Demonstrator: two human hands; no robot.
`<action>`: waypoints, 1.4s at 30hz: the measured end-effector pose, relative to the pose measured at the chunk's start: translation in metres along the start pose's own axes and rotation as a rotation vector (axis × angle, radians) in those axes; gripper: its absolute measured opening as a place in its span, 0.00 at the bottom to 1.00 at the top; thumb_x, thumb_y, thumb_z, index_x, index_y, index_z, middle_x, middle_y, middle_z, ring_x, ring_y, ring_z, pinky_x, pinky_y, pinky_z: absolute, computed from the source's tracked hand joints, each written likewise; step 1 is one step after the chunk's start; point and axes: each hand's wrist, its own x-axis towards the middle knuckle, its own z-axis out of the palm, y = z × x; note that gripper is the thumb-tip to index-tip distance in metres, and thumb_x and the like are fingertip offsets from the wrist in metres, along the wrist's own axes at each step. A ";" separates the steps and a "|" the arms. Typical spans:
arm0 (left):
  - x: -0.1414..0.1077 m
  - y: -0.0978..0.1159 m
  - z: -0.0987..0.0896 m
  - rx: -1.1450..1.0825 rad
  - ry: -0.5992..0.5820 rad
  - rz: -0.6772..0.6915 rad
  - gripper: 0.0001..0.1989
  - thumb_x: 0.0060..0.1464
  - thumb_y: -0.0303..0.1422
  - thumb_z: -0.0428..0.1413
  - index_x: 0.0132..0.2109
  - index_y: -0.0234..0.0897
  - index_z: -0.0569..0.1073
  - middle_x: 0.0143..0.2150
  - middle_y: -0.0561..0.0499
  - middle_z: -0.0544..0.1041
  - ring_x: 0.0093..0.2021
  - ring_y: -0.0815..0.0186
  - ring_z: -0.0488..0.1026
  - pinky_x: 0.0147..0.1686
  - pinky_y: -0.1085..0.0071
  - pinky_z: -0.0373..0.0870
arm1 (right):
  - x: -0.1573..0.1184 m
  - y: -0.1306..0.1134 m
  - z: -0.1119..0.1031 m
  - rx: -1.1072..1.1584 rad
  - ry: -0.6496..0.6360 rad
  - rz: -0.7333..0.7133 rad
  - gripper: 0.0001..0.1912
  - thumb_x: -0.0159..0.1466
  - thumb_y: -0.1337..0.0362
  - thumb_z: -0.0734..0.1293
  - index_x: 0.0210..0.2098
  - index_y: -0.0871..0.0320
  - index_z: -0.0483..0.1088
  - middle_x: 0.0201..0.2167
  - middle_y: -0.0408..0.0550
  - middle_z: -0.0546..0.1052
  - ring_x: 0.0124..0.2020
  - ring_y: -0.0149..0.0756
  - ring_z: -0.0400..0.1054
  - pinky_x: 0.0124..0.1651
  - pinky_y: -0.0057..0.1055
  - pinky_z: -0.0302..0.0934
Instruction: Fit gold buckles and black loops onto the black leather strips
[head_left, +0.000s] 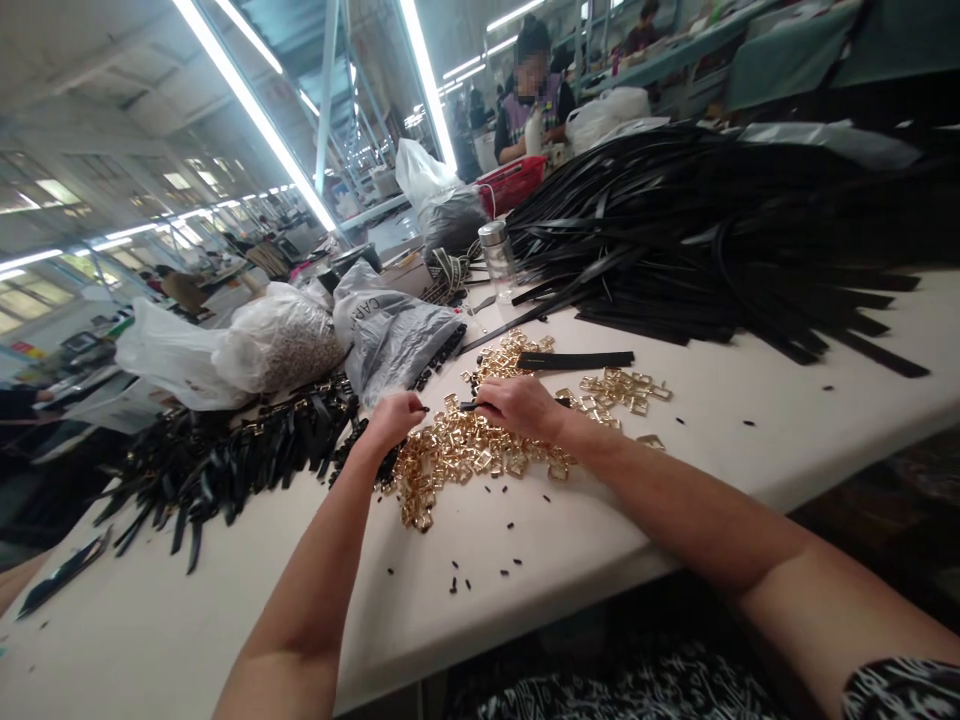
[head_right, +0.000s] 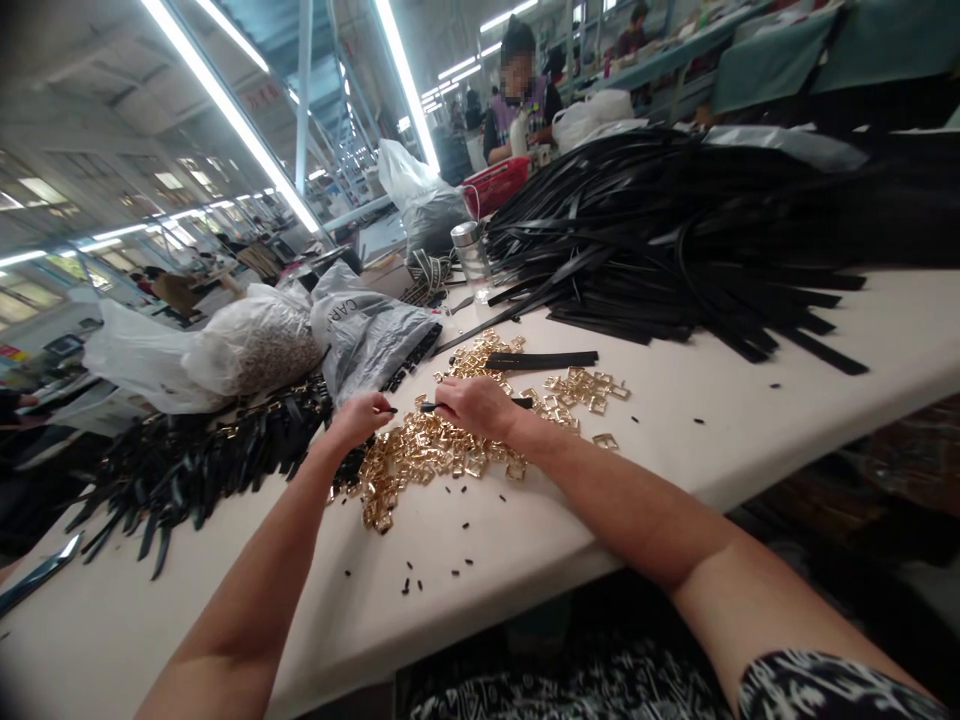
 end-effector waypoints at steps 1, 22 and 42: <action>-0.006 0.006 0.002 -0.109 0.015 -0.003 0.06 0.48 0.34 0.58 0.33 0.37 0.76 0.29 0.48 0.78 0.32 0.63 0.73 0.34 0.68 0.66 | 0.000 0.000 -0.001 0.013 0.013 0.005 0.09 0.65 0.63 0.62 0.33 0.60 0.70 0.31 0.45 0.73 0.26 0.28 0.59 0.28 0.29 0.44; -0.055 0.061 0.052 -1.468 0.214 -0.088 0.19 0.35 0.31 0.69 0.36 0.37 0.73 0.31 0.54 0.77 0.29 0.71 0.75 0.36 0.72 0.72 | -0.002 -0.021 -0.007 0.118 0.137 0.001 0.12 0.66 0.60 0.60 0.32 0.58 0.71 0.28 0.43 0.72 0.28 0.28 0.62 0.30 0.28 0.49; -0.052 0.070 0.054 -1.739 0.111 -0.376 0.12 0.42 0.33 0.68 0.32 0.33 0.75 0.27 0.52 0.78 0.24 0.74 0.74 0.25 0.82 0.71 | -0.001 -0.019 -0.009 -0.134 0.108 -0.019 0.16 0.69 0.60 0.56 0.33 0.59 0.71 0.29 0.45 0.72 0.25 0.28 0.58 0.27 0.30 0.42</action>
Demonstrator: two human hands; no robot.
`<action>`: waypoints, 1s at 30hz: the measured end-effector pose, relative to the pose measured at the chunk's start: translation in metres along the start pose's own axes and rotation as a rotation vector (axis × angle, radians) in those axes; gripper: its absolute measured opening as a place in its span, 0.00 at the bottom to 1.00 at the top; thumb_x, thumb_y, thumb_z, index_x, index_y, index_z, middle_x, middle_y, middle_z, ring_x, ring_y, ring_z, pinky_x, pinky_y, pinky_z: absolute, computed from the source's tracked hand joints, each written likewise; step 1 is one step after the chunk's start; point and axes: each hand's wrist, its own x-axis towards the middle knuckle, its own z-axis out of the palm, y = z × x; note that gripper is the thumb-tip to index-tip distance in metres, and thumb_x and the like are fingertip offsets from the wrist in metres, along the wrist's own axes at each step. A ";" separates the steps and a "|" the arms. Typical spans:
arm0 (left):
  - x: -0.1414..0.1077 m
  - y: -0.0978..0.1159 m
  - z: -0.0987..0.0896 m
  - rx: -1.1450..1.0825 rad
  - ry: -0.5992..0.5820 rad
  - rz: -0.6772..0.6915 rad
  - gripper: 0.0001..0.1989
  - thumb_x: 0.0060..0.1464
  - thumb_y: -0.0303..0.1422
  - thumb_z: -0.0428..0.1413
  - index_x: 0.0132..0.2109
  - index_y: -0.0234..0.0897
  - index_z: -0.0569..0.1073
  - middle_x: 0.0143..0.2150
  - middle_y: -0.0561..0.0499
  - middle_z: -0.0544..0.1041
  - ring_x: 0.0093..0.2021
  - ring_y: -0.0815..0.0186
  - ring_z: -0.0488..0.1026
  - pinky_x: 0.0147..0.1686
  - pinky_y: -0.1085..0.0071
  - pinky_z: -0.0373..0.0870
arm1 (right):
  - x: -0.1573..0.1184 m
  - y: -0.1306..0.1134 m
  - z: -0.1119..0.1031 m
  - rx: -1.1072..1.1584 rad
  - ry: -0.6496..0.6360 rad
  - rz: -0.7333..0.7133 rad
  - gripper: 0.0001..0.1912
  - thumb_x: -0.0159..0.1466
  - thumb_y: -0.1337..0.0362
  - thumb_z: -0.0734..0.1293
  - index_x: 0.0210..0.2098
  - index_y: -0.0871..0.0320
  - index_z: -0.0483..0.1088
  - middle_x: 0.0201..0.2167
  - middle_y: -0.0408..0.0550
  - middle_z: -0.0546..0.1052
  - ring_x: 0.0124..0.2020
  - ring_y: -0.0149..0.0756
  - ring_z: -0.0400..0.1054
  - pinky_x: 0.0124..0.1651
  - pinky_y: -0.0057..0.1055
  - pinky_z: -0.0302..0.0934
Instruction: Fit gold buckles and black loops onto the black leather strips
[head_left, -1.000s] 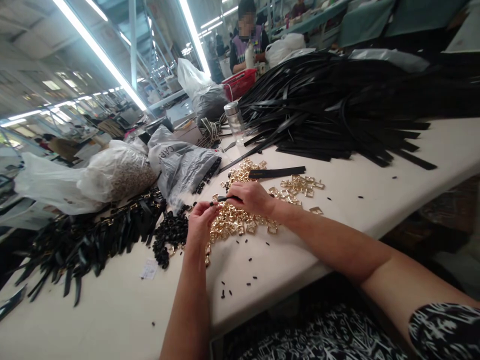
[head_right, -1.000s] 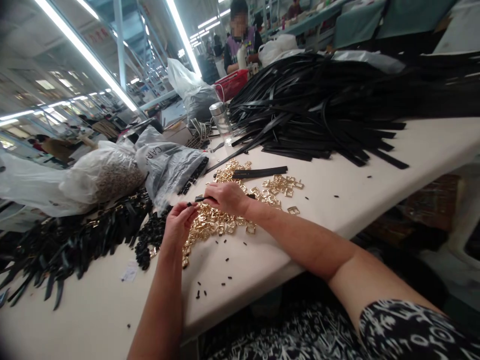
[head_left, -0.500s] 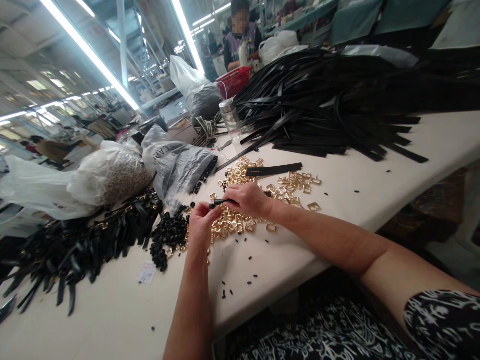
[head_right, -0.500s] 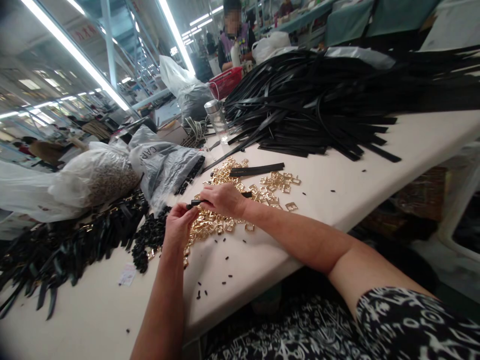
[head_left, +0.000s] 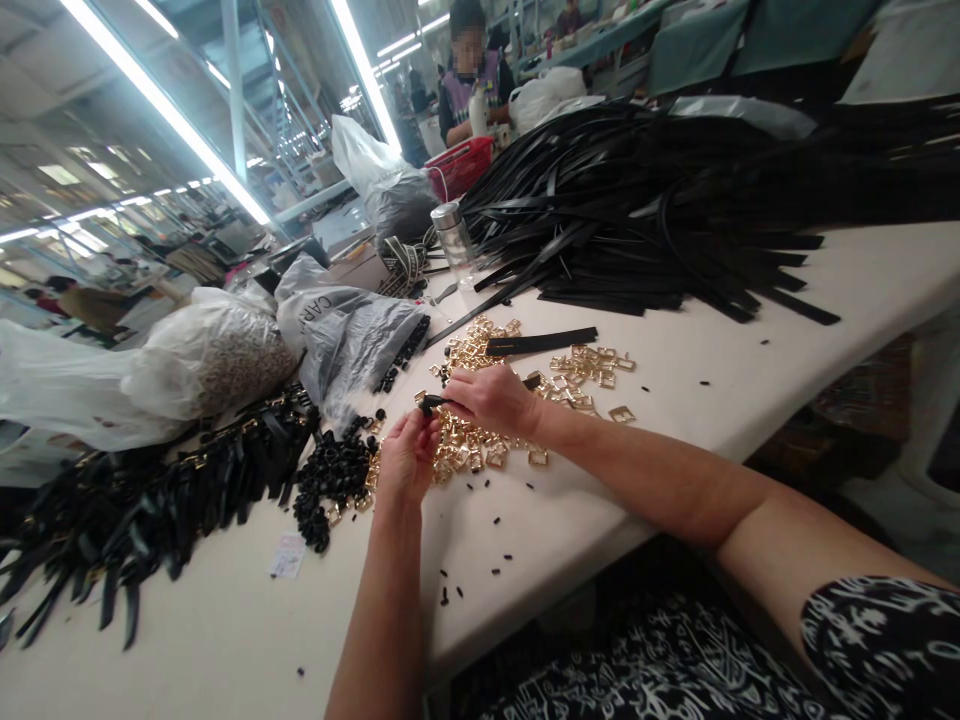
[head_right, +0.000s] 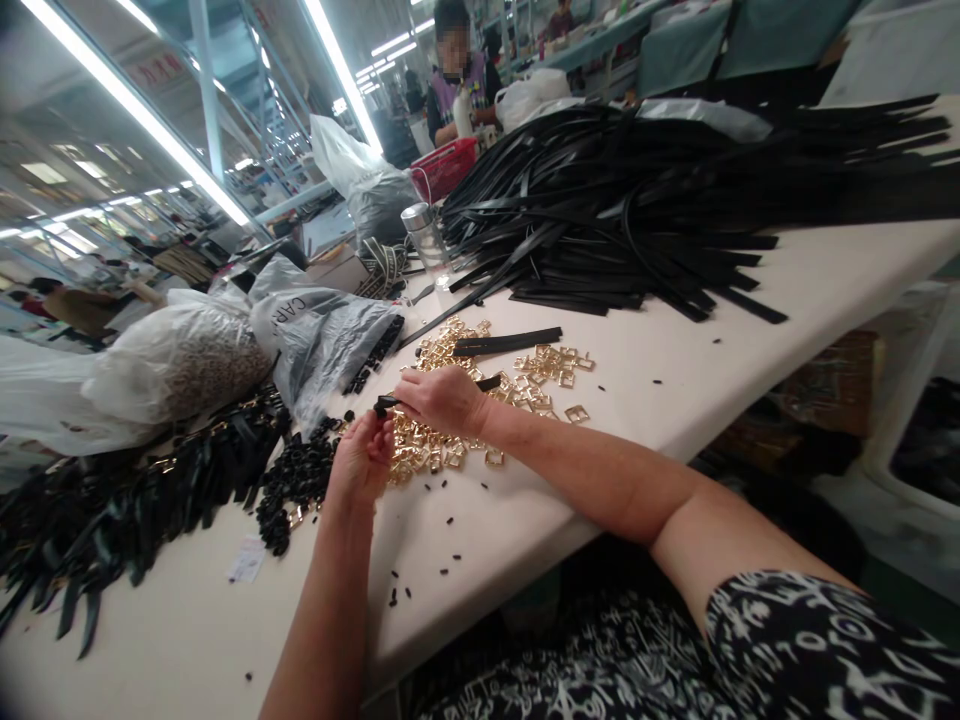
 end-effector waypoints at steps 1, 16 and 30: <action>0.001 0.000 0.000 -0.019 0.008 -0.009 0.11 0.43 0.32 0.67 0.32 0.33 0.75 0.26 0.52 0.78 0.24 0.75 0.75 0.25 0.83 0.71 | 0.000 0.000 0.000 -0.012 -0.005 -0.011 0.17 0.69 0.60 0.56 0.32 0.59 0.71 0.29 0.45 0.72 0.25 0.28 0.58 0.27 0.30 0.42; -0.004 -0.001 0.010 -0.202 0.059 -0.092 0.06 0.58 0.25 0.55 0.32 0.31 0.74 0.26 0.52 0.77 0.25 0.77 0.75 0.28 0.86 0.73 | -0.001 -0.001 0.003 -0.015 -0.062 -0.024 0.16 0.69 0.60 0.57 0.30 0.59 0.70 0.27 0.43 0.70 0.23 0.26 0.55 0.26 0.30 0.40; -0.001 -0.006 -0.003 0.132 -0.173 0.082 0.18 0.35 0.31 0.70 0.37 0.34 0.78 0.32 0.50 0.80 0.28 0.71 0.76 0.33 0.75 0.74 | 0.001 0.003 -0.005 0.090 -0.131 -0.100 0.19 0.71 0.58 0.55 0.30 0.59 0.71 0.28 0.44 0.71 0.25 0.26 0.58 0.27 0.28 0.43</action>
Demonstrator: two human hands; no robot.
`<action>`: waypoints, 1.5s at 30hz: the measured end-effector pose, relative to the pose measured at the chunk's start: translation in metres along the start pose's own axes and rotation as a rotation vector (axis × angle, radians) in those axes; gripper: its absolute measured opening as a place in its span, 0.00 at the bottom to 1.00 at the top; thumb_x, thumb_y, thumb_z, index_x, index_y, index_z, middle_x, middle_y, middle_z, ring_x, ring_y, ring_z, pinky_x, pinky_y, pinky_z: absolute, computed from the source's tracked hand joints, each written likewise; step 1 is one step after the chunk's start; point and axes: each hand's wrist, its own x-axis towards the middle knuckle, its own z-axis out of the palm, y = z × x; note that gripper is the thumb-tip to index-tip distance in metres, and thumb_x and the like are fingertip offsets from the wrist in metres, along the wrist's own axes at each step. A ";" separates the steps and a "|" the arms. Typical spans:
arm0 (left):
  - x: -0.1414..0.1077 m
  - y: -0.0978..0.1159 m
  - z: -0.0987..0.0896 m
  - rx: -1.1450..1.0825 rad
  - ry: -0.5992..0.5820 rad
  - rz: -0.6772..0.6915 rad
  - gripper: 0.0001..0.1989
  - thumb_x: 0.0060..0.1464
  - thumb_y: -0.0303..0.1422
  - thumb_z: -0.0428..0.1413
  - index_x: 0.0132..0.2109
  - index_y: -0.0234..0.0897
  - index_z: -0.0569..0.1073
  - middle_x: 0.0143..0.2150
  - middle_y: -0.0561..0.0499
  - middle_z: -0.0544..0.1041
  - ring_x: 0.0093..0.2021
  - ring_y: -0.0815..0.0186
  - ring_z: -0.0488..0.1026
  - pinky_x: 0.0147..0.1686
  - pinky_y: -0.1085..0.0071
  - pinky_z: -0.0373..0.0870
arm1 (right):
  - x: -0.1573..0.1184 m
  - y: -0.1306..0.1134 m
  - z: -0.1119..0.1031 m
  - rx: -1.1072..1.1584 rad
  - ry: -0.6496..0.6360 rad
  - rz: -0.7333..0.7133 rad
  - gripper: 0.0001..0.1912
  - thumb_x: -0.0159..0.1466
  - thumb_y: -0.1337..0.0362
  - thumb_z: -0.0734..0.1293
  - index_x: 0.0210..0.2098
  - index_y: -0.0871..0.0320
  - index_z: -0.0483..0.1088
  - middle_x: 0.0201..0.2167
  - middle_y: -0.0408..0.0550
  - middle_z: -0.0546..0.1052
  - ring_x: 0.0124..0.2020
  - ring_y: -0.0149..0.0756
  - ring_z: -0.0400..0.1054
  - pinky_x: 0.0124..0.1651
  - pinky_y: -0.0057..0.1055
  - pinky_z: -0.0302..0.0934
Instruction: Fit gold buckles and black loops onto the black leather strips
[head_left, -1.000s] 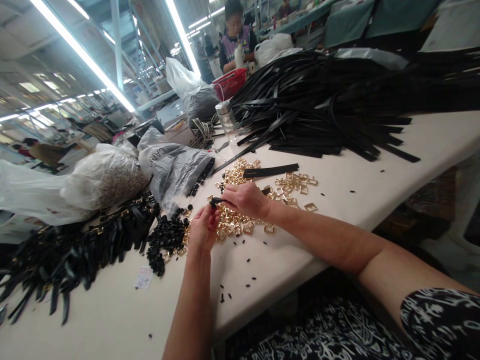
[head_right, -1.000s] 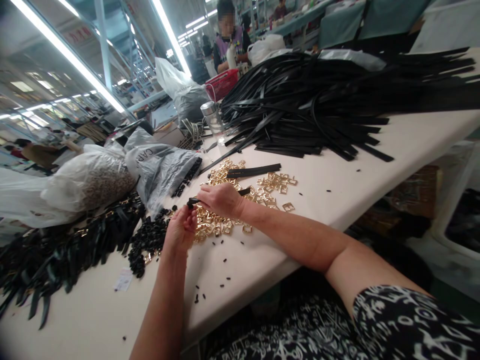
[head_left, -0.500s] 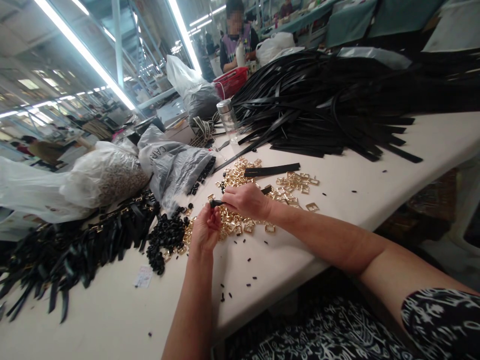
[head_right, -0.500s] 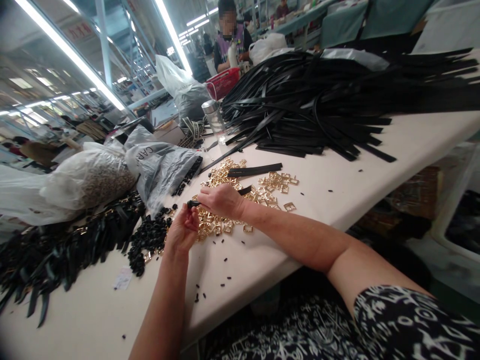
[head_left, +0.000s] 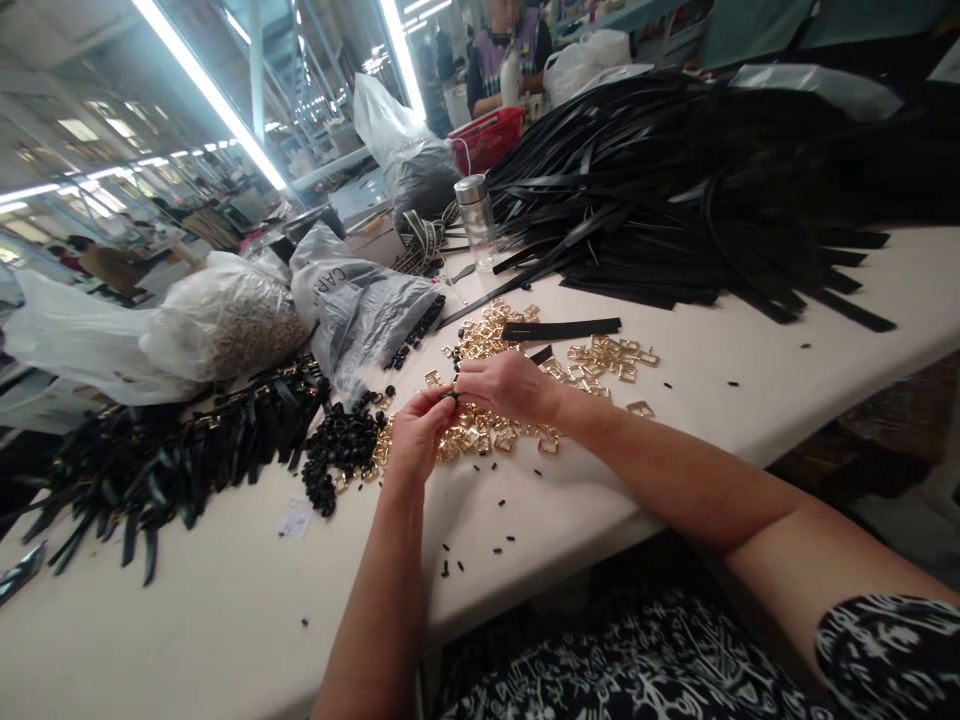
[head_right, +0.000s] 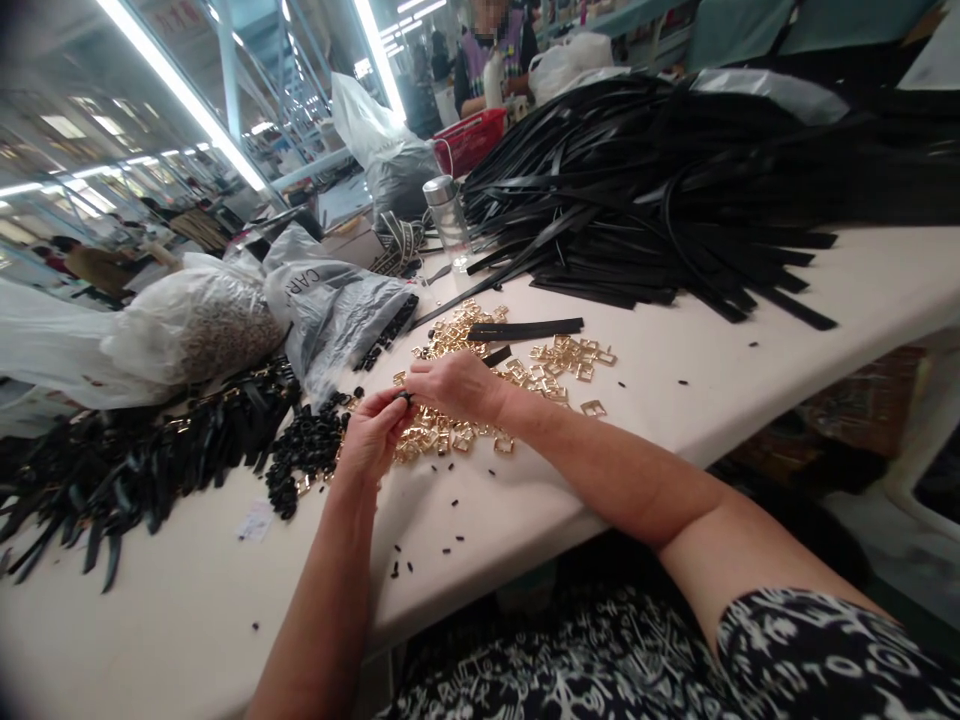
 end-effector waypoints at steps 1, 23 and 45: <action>0.000 0.001 0.000 0.001 -0.002 0.006 0.18 0.35 0.31 0.70 0.36 0.34 0.79 0.32 0.50 0.80 0.28 0.72 0.76 0.33 0.75 0.74 | 0.000 0.000 0.001 0.027 -0.001 0.023 0.18 0.70 0.58 0.56 0.32 0.59 0.71 0.30 0.44 0.73 0.26 0.26 0.60 0.28 0.28 0.45; -0.004 -0.005 0.008 0.161 0.037 0.118 0.16 0.40 0.41 0.67 0.31 0.34 0.75 0.25 0.54 0.75 0.23 0.74 0.69 0.27 0.75 0.67 | 0.000 -0.001 0.006 0.172 -0.115 0.204 0.15 0.67 0.55 0.61 0.42 0.57 0.73 0.33 0.47 0.79 0.32 0.34 0.71 0.33 0.28 0.56; 0.005 -0.007 -0.009 0.108 0.057 0.024 0.17 0.38 0.40 0.69 0.30 0.33 0.73 0.23 0.55 0.73 0.22 0.75 0.69 0.24 0.79 0.65 | -0.001 0.002 0.014 0.071 -0.036 0.056 0.12 0.67 0.57 0.62 0.41 0.57 0.73 0.33 0.44 0.75 0.29 0.28 0.64 0.30 0.27 0.47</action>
